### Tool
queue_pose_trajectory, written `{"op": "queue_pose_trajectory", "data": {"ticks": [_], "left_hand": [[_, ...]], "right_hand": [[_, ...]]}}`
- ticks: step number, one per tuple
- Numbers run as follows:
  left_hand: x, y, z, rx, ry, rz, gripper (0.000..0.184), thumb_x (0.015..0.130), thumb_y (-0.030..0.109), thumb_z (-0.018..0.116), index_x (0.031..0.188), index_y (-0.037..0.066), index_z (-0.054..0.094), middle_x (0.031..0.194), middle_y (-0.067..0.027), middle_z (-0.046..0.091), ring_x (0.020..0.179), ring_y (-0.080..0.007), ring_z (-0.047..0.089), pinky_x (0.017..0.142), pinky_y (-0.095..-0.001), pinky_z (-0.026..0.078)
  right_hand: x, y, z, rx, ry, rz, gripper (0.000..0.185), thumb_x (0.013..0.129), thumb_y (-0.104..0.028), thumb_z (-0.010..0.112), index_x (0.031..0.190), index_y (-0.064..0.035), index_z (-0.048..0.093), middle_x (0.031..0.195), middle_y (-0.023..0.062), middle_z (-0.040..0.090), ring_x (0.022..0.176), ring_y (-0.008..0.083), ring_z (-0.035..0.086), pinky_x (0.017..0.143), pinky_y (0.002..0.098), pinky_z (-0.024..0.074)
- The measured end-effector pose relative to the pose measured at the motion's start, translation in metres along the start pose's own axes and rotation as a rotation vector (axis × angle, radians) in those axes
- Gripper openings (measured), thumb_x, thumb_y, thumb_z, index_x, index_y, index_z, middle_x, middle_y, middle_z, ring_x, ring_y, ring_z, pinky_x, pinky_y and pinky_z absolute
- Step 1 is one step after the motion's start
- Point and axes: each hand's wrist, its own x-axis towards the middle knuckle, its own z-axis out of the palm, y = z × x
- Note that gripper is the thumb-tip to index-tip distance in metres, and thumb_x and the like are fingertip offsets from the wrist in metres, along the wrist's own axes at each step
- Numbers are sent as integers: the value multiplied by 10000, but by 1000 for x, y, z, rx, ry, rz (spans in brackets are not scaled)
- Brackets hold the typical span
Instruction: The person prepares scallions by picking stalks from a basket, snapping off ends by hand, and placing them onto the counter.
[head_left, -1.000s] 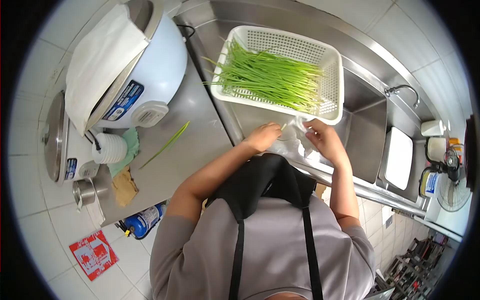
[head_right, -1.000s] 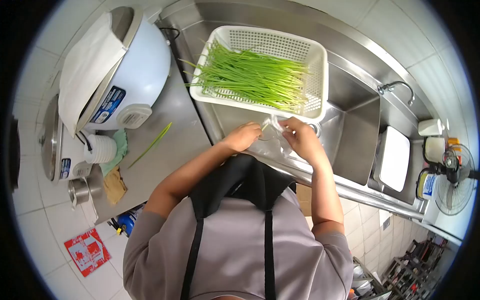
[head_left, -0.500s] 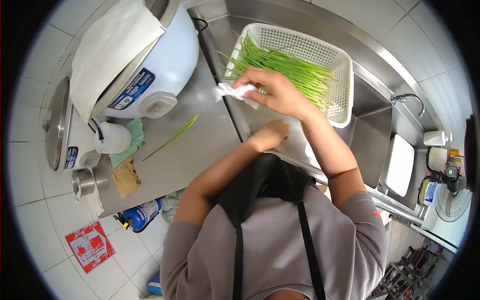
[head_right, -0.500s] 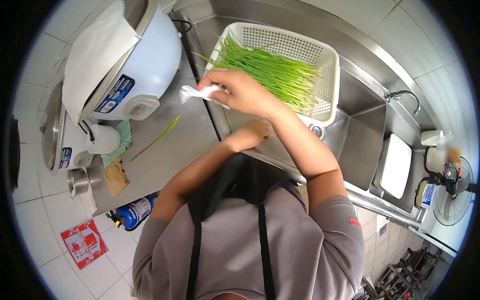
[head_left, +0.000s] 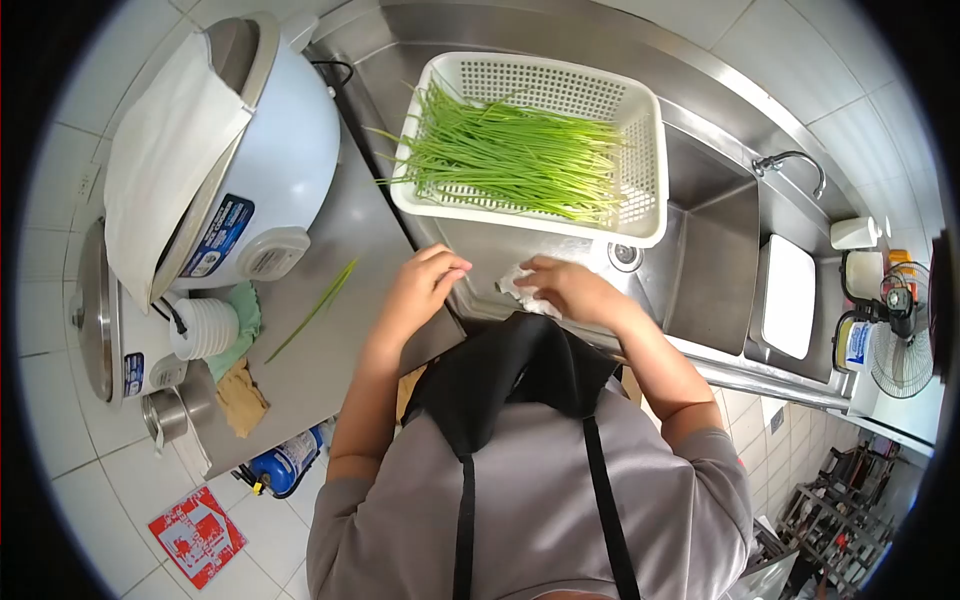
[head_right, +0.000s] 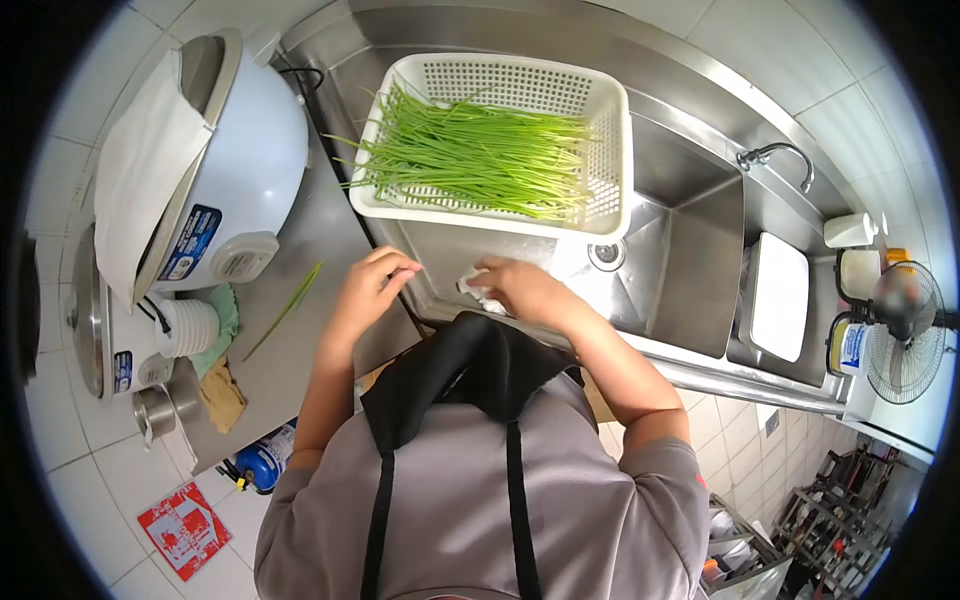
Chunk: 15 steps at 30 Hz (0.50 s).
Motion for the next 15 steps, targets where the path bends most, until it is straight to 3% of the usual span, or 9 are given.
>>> {"op": "queue_pose_trajectory", "data": {"ticks": [1,3,4,5,6,7,8,11,15], "left_hand": [[1,5,-3,-38,26,-14,88,800,57,584,867,9,615,850,-94,597,771,-230,574,694,-294,447],[9,10,-2,-36,115,33,93,804,62,584,875,13,619,861,-90,599,790,-237,569,699,-303,444],[18,12,1,3,180,94,96,803,69,586,877,18,621,870,-89,597,806,-249,566,697,-316,445],[29,13,3,41,246,157,100,802,76,588,879,22,624,879,-88,596,821,-262,563,696,-329,445],[38,9,9,107,246,202,132,795,111,605,896,28,623,893,-91,596,867,-267,553,751,-337,438],[42,8,14,176,221,203,147,794,124,607,907,30,621,898,-92,596,874,-271,551,769,-342,433],[47,8,17,246,203,208,163,793,137,610,918,33,619,904,-93,596,882,-275,549,787,-347,428],[53,2,19,294,151,184,218,795,176,609,964,39,609,935,-100,594,906,-290,542,822,-360,413],[54,2,21,260,148,154,218,805,171,597,975,35,607,951,-114,592,905,-299,544,807,-350,417]], "right_hand": [[4,-4,-16,47,53,-57,336,747,19,582,1060,-98,608,1119,97,565,934,293,576,782,339,467],[18,-4,-55,135,190,6,195,772,7,578,945,-57,638,922,68,640,819,212,614,727,302,480],[28,-3,-75,-7,228,286,161,779,-10,579,918,-57,644,856,74,652,771,222,623,689,303,481],[38,29,-82,-37,388,146,138,784,-49,583,904,-59,650,835,94,655,735,233,626,655,313,478],[48,57,-93,-145,379,237,127,773,-88,594,881,-56,652,839,112,652,748,242,626,654,330,478],[55,86,-98,-266,285,421,147,778,-119,560,868,-54,657,822,146,645,768,298,621,682,365,479],[63,111,-100,-436,5,590,177,777,-92,519,881,-58,659,872,156,641,801,308,615,699,367,484],[57,122,-88,-737,-173,678,193,768,-76,501,885,-51,653,939,158,631,837,320,602,709,379,486],[61,137,-87,-692,-135,608,208,752,-82,522,916,-43,646,980,154,624,888,326,594,737,389,488]]}}
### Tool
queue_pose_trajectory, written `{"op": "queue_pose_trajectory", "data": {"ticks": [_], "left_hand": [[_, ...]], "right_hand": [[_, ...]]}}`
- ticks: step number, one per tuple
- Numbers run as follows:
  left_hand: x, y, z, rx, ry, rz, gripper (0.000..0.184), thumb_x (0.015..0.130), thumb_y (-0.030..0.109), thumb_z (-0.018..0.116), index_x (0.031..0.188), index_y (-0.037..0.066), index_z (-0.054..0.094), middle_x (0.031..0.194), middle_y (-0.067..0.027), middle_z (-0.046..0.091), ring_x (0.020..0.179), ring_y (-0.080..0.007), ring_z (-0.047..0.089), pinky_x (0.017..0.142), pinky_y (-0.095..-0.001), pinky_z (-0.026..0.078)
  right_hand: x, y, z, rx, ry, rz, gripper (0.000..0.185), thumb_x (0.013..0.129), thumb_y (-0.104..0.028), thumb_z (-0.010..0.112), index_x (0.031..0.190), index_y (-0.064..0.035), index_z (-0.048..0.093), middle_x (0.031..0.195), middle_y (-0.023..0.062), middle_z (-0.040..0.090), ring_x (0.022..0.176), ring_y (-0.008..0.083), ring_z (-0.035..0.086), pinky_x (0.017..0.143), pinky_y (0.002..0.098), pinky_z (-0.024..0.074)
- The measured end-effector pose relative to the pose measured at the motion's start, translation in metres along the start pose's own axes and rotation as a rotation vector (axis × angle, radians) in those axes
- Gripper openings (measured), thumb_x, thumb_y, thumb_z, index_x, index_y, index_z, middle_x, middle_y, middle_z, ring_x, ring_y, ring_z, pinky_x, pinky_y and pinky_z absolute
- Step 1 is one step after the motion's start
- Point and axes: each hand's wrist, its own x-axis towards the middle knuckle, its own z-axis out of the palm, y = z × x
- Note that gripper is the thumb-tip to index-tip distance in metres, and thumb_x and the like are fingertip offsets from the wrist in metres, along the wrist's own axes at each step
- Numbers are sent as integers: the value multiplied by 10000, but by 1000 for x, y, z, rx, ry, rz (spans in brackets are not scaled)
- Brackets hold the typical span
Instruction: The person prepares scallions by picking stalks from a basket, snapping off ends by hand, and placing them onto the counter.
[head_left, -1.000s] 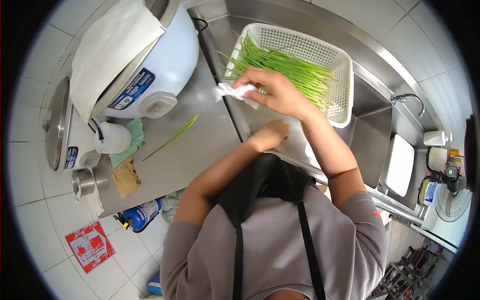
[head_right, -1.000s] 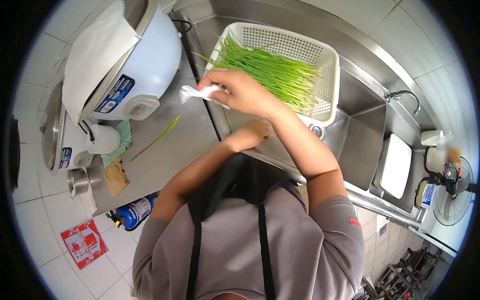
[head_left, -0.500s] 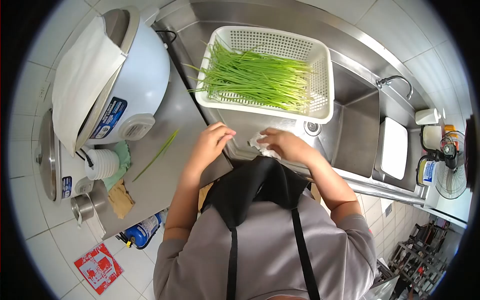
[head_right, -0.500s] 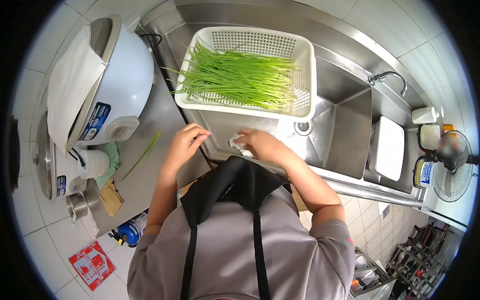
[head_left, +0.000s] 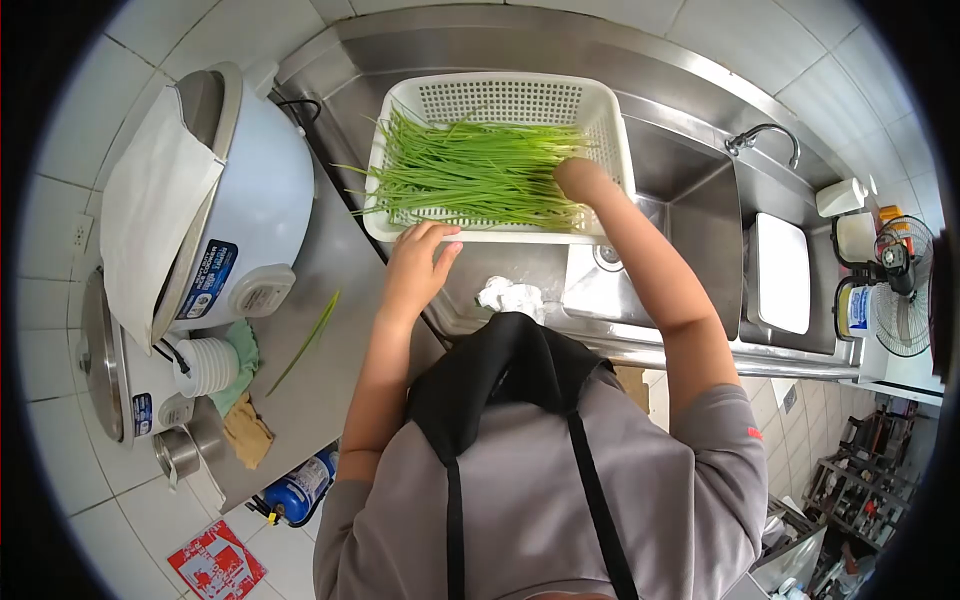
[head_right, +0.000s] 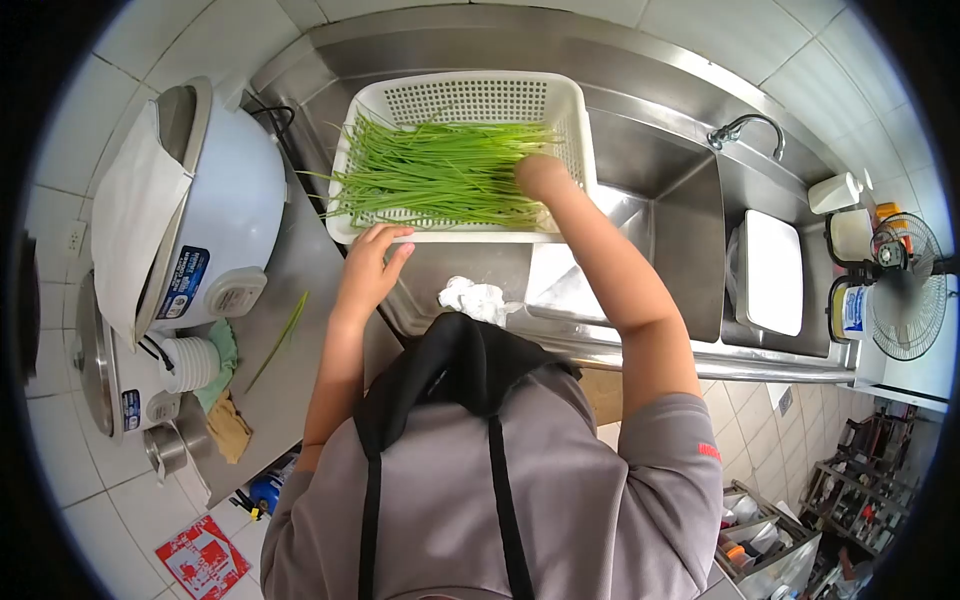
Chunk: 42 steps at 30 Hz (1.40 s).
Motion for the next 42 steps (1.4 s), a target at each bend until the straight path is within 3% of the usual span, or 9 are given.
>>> {"op": "queue_pose_trajectory", "data": {"ticks": [5,14,25,29,32,35,37,39,42], "left_hand": [[1,0,0,-3,-1,-2,217,804,165,595,978,36,602,949,-111,590,913,-295,540,804,-341,416],[-6,5,-4,-17,-47,-17,244,805,158,592,1022,47,583,1014,-112,561,976,-283,512,852,-335,390],[68,45,18,-122,304,226,258,820,183,591,1038,45,587,1103,-129,548,1043,-293,493,904,-370,379],[103,50,23,-24,170,261,261,824,236,589,1019,62,609,1013,-91,616,966,-263,557,970,-446,324],[115,37,19,4,218,217,216,829,232,583,948,62,641,883,-68,648,866,-268,598,983,-470,306],[114,34,6,-250,285,42,209,860,201,563,931,23,646,848,-65,663,799,-167,615,891,-352,416],[118,23,1,-556,254,-61,239,888,190,543,987,-12,623,901,-57,657,812,-97,593,780,-237,463],[118,23,-9,-747,252,-83,248,891,189,540,1011,-16,609,922,-62,648,823,-108,597,769,-232,465],[117,39,-32,-897,269,-92,251,893,184,537,1026,-20,596,926,-76,641,829,-110,598,743,-227,469]], "right_hand": [[3,16,-7,269,121,-8,203,670,-101,636,871,-75,646,927,119,633,910,302,587,780,384,475],[-18,11,-30,221,61,-32,228,619,-155,724,800,-39,648,833,113,646,823,287,604,703,363,476],[-95,-18,-100,971,530,-98,124,753,-91,643,820,13,647,722,80,643,674,123,590,659,258,465],[-100,-30,-109,1176,543,-222,153,762,-76,638,883,19,629,773,74,640,712,105,584,683,252,466],[-103,-20,-113,1042,582,-188,179,764,-62,638,926,11,616,799,68,640,729,97,581,703,243,467],[-81,2,-93,1109,644,-129,280,734,-98,681,995,-19,616,872,90,647,804,163,606,749,274,468],[-74,4,-81,849,508,-139,352,707,-123,707,1040,-55,615,997,103,621,900,220,594,799,308,462],[-67,0,-69,571,380,-166,475,655,-172,748,1103,-109,604,1217,115,514,1065,300,523,891,364,434],[-69,-13,-71,326,464,-7,460,666,-161,734,1106,-124,603,1249,112,478,1094,284,507,908,364,437]]}}
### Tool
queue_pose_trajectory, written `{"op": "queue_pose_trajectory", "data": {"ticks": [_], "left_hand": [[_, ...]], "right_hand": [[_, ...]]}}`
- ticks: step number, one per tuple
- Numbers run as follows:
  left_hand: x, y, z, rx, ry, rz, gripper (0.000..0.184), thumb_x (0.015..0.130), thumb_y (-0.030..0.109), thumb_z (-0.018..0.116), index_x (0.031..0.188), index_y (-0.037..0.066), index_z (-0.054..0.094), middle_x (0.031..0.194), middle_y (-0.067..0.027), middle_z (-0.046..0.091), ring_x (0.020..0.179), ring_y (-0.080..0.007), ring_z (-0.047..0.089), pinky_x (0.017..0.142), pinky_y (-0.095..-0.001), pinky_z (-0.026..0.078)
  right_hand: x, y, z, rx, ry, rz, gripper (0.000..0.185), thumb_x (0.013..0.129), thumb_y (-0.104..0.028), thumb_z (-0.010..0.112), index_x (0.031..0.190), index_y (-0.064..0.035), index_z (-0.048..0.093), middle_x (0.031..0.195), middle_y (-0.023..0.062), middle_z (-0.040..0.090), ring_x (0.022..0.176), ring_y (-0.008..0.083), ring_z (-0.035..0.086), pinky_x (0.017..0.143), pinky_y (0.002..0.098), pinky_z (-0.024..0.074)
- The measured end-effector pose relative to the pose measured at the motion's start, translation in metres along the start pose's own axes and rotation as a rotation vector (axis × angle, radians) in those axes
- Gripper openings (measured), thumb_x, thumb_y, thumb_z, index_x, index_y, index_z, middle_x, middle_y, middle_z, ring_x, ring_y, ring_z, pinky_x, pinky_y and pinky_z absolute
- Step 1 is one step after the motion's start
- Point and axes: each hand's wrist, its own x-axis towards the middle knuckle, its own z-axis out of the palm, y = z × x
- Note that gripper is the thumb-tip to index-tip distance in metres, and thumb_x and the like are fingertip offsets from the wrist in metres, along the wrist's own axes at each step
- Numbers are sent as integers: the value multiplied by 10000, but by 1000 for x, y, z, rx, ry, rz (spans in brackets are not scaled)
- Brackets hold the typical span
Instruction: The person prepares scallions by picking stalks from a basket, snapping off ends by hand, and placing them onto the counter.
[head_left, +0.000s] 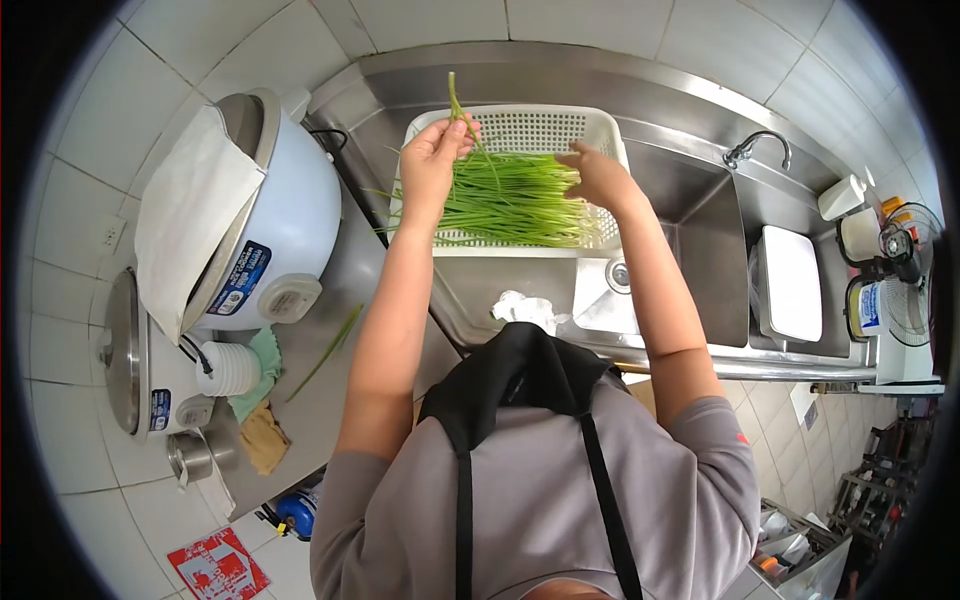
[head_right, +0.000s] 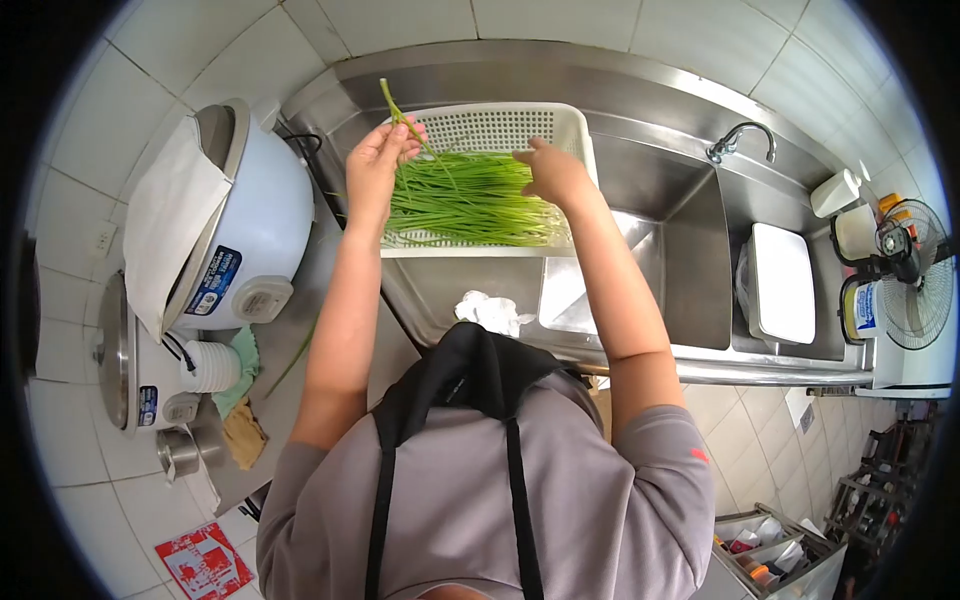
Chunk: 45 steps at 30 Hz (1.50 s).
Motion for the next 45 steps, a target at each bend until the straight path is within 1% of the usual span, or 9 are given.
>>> {"op": "queue_pose_trajectory", "data": {"ticks": [1,6,12,15,18,25,33,42,45], "left_hand": [[-2,8,1,-34,9,7,245,892,187,539,1014,-16,604,913,-72,645,817,-101,596,732,-221,468],[-13,32,12,-68,-13,2,239,887,194,549,968,-20,617,851,-64,646,761,-98,601,708,-218,471],[-28,43,21,-3,-12,104,232,887,194,553,902,-28,622,802,-46,637,751,-83,591,717,-226,480],[-30,43,16,52,-30,117,239,894,197,540,927,-28,614,831,-51,634,761,-94,595,731,-236,478],[-30,48,15,-278,-93,-109,252,897,207,531,1013,-9,588,900,-81,615,785,-154,593,756,-281,479],[-24,35,11,-149,-92,-68,247,900,202,525,1037,2,572,867,-55,602,828,-135,580,758,-285,480],[-24,30,20,123,19,153,164,889,160,537,855,1,563,761,-32,613,699,-90,566,651,-227,446],[-28,31,19,621,-32,225,126,855,119,544,852,-7,543,722,-120,610,648,-234,594,590,-319,454],[-27,22,11,767,-70,282,169,874,156,529,898,-11,540,767,-117,614,710,-197,599,647,-293,451]], "right_hand": [[0,-14,-10,42,162,-28,379,689,-151,713,1057,-117,628,1123,107,554,991,281,557,831,350,463],[8,-91,-71,673,483,-384,184,759,-153,673,919,-65,661,764,28,587,646,128,542,583,248,424],[12,-125,-83,988,345,-265,121,769,-116,658,797,-3,628,690,17,589,602,58,526,563,220,418],[15,-121,-80,989,314,-327,166,772,-122,667,828,28,621,677,55,606,580,97,584,535,233,484],[22,-111,-75,1172,166,-316,164,767,-125,675,831,17,626,713,48,604,608,95,579,565,239,478],[16,-109,-77,1087,214,-291,146,793,-134,650,863,-7,669,826,8,580,747,98,542,700,242,421],[15,-97,-73,859,296,-223,168,728,-176,690,800,-24,676,744,48,595,615,126,506,590,282,415],[4,-72,-66,656,275,-127,131,763,-147,659,800,-21,653,744,26,576,636,112,472,592,263,397],[3,-57,-61,513,356,-161,122,764,-144,652,800,-27,652,756,48,586,696,160,503,640,289,412]]}}
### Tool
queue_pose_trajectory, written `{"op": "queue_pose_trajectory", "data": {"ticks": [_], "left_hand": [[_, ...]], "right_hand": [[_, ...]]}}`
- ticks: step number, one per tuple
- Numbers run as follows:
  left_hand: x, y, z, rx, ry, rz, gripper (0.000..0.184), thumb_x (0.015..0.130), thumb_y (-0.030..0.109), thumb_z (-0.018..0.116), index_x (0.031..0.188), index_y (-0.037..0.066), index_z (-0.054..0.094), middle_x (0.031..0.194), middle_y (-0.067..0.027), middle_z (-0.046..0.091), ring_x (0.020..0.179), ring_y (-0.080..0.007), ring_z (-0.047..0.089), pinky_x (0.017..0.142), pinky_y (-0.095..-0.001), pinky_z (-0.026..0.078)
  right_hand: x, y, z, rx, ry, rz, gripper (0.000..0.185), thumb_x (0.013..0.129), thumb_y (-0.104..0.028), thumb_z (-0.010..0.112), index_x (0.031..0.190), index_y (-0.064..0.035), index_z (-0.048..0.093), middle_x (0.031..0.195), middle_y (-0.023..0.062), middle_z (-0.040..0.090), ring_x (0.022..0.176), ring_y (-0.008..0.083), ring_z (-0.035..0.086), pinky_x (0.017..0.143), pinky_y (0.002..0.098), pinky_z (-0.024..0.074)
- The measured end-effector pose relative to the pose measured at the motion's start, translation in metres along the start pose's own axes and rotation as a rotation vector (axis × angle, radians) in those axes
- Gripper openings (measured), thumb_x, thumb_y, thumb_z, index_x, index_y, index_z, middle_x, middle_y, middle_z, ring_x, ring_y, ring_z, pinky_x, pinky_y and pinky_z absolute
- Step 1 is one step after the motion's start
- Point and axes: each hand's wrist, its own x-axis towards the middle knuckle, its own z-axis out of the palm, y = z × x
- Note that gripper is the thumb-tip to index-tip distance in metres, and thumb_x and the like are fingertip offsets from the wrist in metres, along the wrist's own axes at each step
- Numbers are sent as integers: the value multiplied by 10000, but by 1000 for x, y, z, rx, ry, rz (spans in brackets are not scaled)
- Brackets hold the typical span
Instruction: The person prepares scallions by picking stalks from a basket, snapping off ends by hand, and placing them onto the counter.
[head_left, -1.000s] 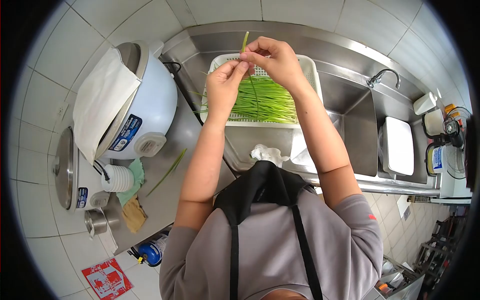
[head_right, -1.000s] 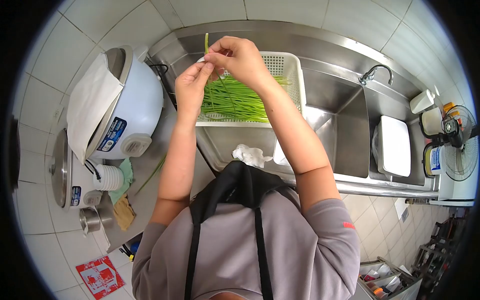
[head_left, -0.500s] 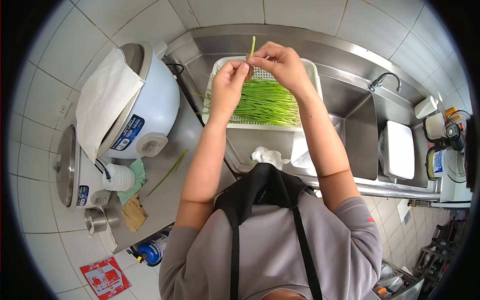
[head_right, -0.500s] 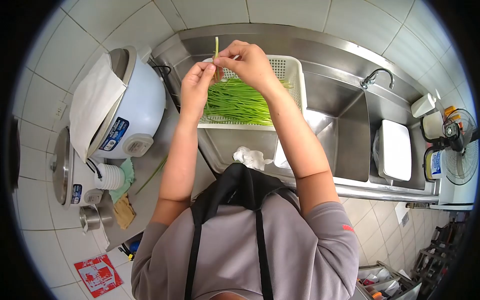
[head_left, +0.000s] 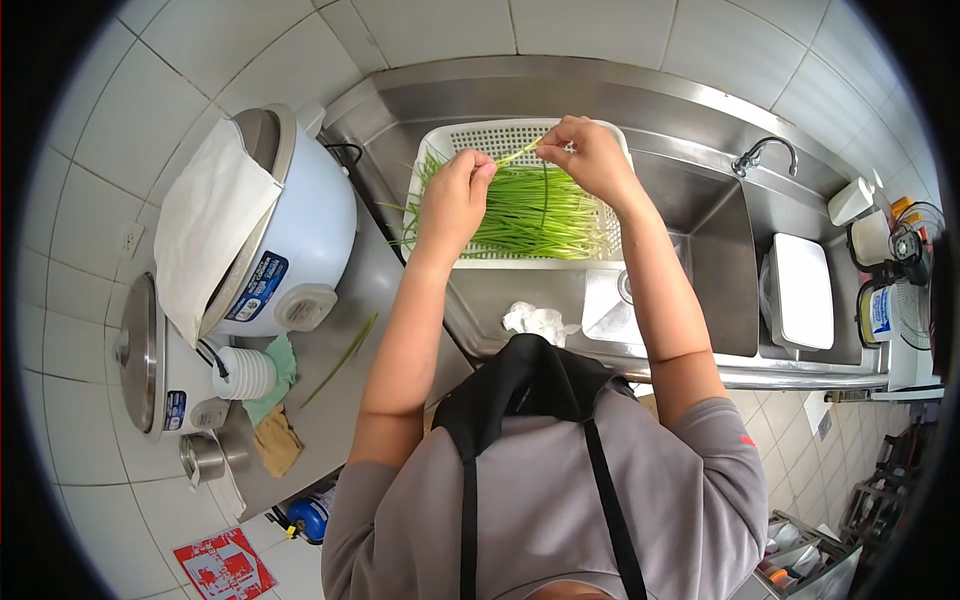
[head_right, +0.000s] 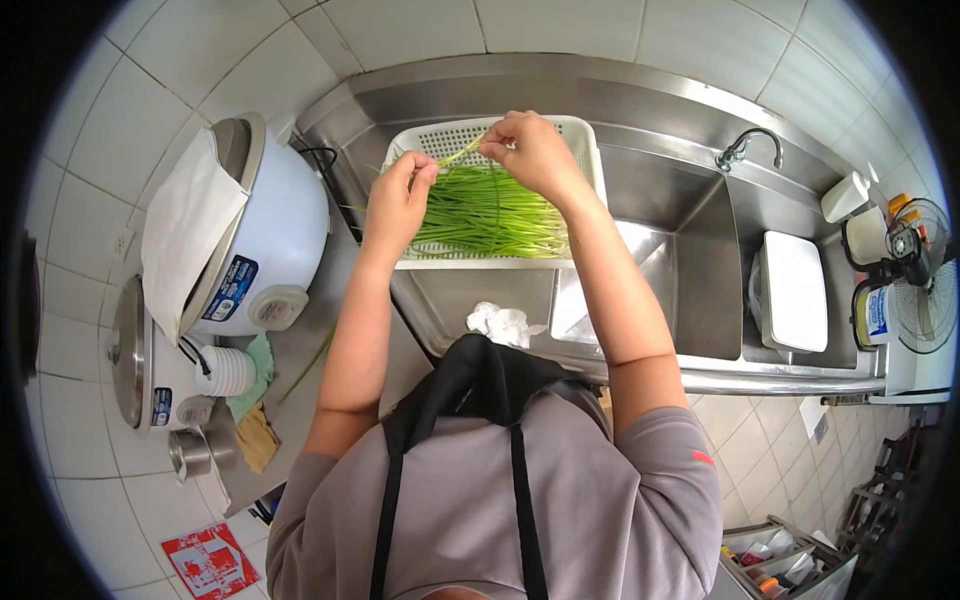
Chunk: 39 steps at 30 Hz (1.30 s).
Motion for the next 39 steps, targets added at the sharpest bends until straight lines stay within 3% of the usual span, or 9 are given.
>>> {"op": "queue_pose_trajectory", "data": {"ticks": [10,14,18,22,26,29,31,34,39], "left_hand": [[-4,-12,-3,97,-60,-13,176,884,171,499,892,-2,527,837,-133,616,756,-245,596,689,-314,448],[4,-18,6,-143,-49,-225,197,921,192,439,904,8,508,815,-94,616,735,-173,594,670,-296,449],[17,-13,43,-520,-45,-318,228,948,221,386,921,12,475,764,-66,590,691,-125,566,627,-272,446],[27,2,51,-348,-186,-407,223,942,225,385,933,11,447,758,-134,600,682,-217,595,603,-341,455],[23,-19,58,-93,17,-156,227,939,230,394,923,8,443,762,-161,583,692,-309,580,626,-388,446],[15,-6,45,14,-8,-162,236,937,235,406,933,2,444,766,-151,571,717,-293,569,664,-381,438],[13,-1,42,42,13,-106,218,933,221,412,935,6,443,797,-173,580,742,-341,567,673,-396,432],[9,7,35,56,-15,-111,203,930,209,413,942,7,438,815,-182,588,774,-376,563,682,-407,428],[3,4,31,-10,-1,-137,218,931,225,420,923,8,444,753,-154,578,713,-291,578,655,-375,433]], "right_hand": [[-10,34,-21,-59,80,144,129,757,-138,658,824,-28,660,754,72,612,735,188,565,712,303,443],[-8,40,-24,418,58,319,150,814,-166,640,837,-18,640,735,0,608,698,80,518,688,242,421],[-4,36,-3,831,18,280,141,820,-151,632,866,-18,630,751,16,612,711,83,542,684,237,437],[-6,32,14,984,37,277,152,810,-119,622,909,-4,630,794,17,626,731,97,572,650,234,449],[-12,32,5,416,400,218,141,767,-69,619,906,-47,639,835,40,617,770,140,565,662,271,444],[-12,8,-11,-285,503,-275,155,704,-38,633,848,-93,646,826,43,588,815,214,536,673,311,437],[-10,-5,-3,-378,435,-447,136,661,-59,662,786,-107,641,869,35,547,925,252,482,764,367,395],[-12,-5,9,-432,327,-382,111,666,-74,666,766,-107,633,889,26,543,967,252,460,822,398,353],[-13,0,24,-212,333,-138,50,736,-90,650,772,-72,621,843,18,567,911,189,504,800,345,383]]}}
